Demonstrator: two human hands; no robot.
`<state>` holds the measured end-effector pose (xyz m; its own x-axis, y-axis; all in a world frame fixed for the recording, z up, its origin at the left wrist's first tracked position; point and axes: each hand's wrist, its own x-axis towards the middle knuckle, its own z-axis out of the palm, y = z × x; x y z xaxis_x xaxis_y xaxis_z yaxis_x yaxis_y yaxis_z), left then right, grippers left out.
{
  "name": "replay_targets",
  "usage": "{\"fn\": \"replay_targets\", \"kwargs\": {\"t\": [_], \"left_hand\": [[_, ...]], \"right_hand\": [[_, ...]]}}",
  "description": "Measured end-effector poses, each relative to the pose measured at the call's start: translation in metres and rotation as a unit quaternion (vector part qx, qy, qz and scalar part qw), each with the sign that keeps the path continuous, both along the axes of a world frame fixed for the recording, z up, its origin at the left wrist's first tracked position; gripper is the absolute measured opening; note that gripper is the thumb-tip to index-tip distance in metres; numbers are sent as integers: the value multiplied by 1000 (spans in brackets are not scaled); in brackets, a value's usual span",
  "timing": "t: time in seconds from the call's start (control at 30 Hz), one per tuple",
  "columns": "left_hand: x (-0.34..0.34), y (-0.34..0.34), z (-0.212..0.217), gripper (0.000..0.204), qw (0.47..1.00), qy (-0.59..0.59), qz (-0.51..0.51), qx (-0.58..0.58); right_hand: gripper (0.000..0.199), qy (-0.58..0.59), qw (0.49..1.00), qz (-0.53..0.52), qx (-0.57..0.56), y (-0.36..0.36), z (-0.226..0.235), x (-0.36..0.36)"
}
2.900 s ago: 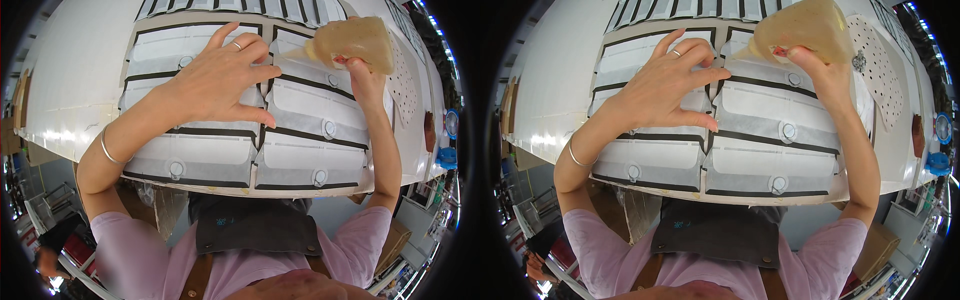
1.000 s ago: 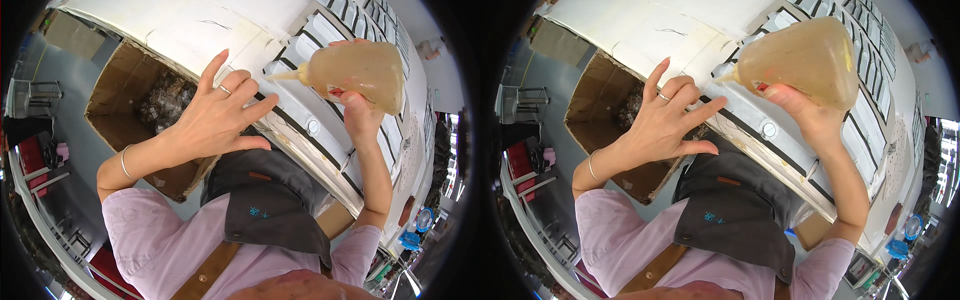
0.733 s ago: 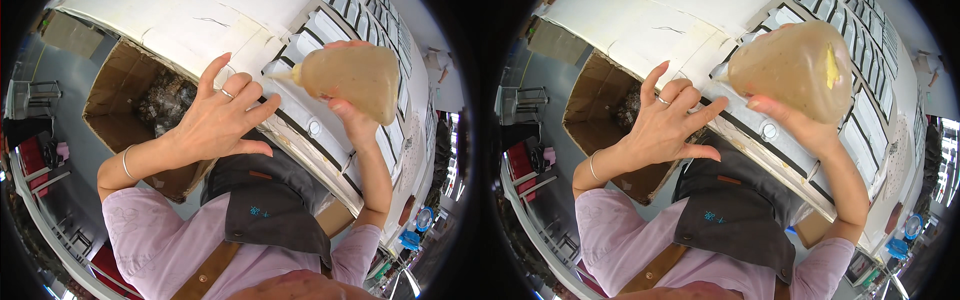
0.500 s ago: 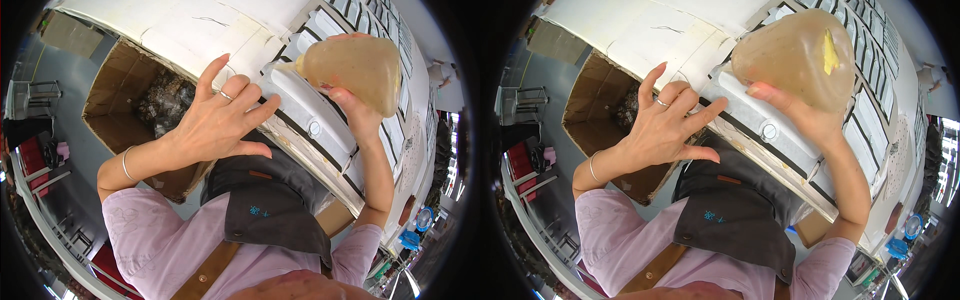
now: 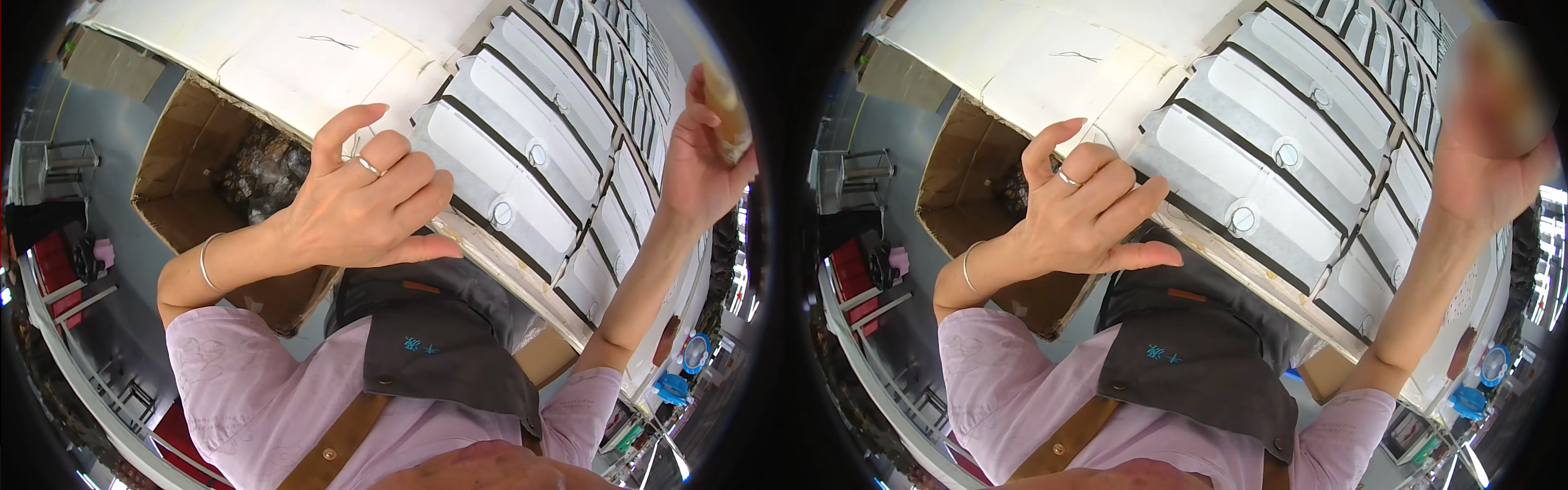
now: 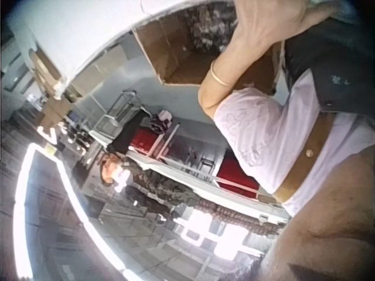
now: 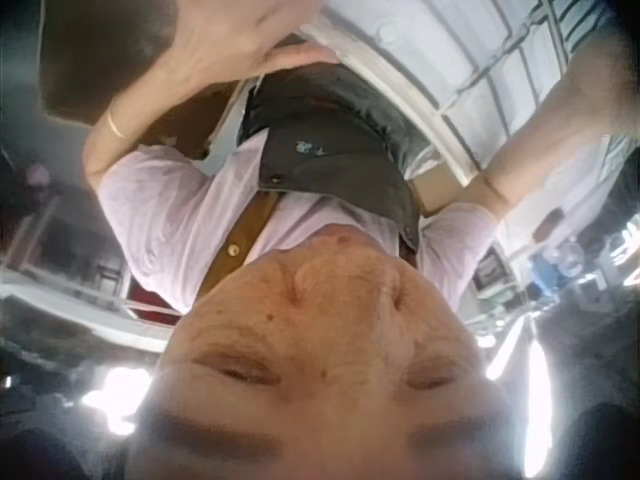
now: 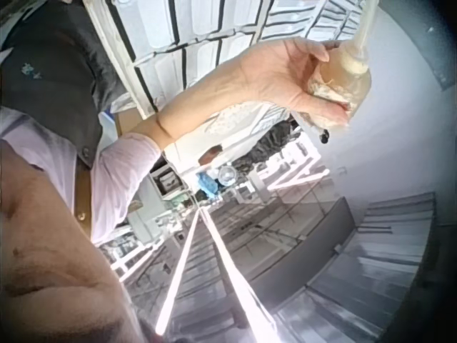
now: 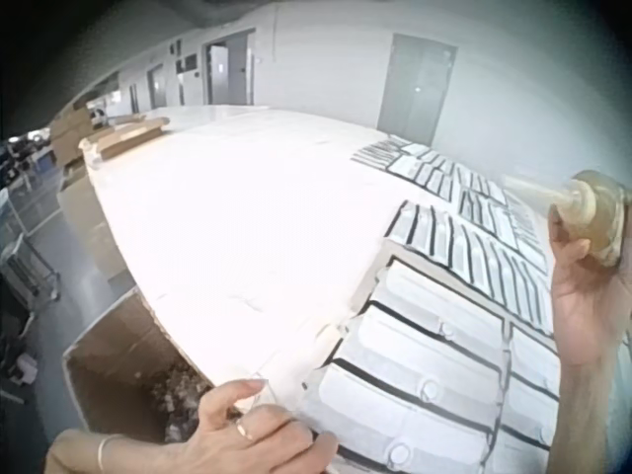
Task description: The person applies a viscous substance from a squeeze bottle onto the circular ports of several white rectangular components arranged on a workbench. They then place small white adhesive pads onto the ports and press them down. The person briefly interacts with a coworker to handle a black cable before resuming the assembly of the components.
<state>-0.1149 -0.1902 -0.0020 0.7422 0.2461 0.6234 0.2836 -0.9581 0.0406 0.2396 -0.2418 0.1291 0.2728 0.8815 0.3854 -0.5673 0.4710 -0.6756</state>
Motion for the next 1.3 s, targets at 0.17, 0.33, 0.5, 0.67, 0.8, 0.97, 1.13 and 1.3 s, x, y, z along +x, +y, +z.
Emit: {"fn": "replay_targets", "kwargs": {"t": [0.17, 0.33, 0.5, 0.67, 0.8, 0.97, 1.13, 1.3], "left_hand": [[28, 7, 4, 70, 998, 45, -16, -37], [48, 6, 6, 80, 988, 70, -45, -130], [54, 10, 9, 82, 984, 77, -44, -152], [56, 9, 8, 74, 987, 72, -38, -139], [58, 7, 6, 69, 990, 71, -35, -114], [59, 7, 6, 69, 991, 70, -37, -109], [58, 6, 5, 69, 990, 64, -39, -117], [56, 11, 10, 68, 987, 58, -53, -142]], "right_hand": [[40, -227, 958, -169, -44, 17, -67, -18], [48, -370, 914, -134, -99, 22, -94, -50], [57, -428, 886, -85, -157, 23, -91, -60], [54, -489, 848, -119, -166, 30, -85, -58], [50, -446, 871, -143, -150, 36, -103, -37], [44, -331, 923, -148, -131, 37, -119, -27], [34, -110, 991, 23, -75, 37, -83, -29], [28, 58, 997, 50, -33, 33, -15, 16]]}}
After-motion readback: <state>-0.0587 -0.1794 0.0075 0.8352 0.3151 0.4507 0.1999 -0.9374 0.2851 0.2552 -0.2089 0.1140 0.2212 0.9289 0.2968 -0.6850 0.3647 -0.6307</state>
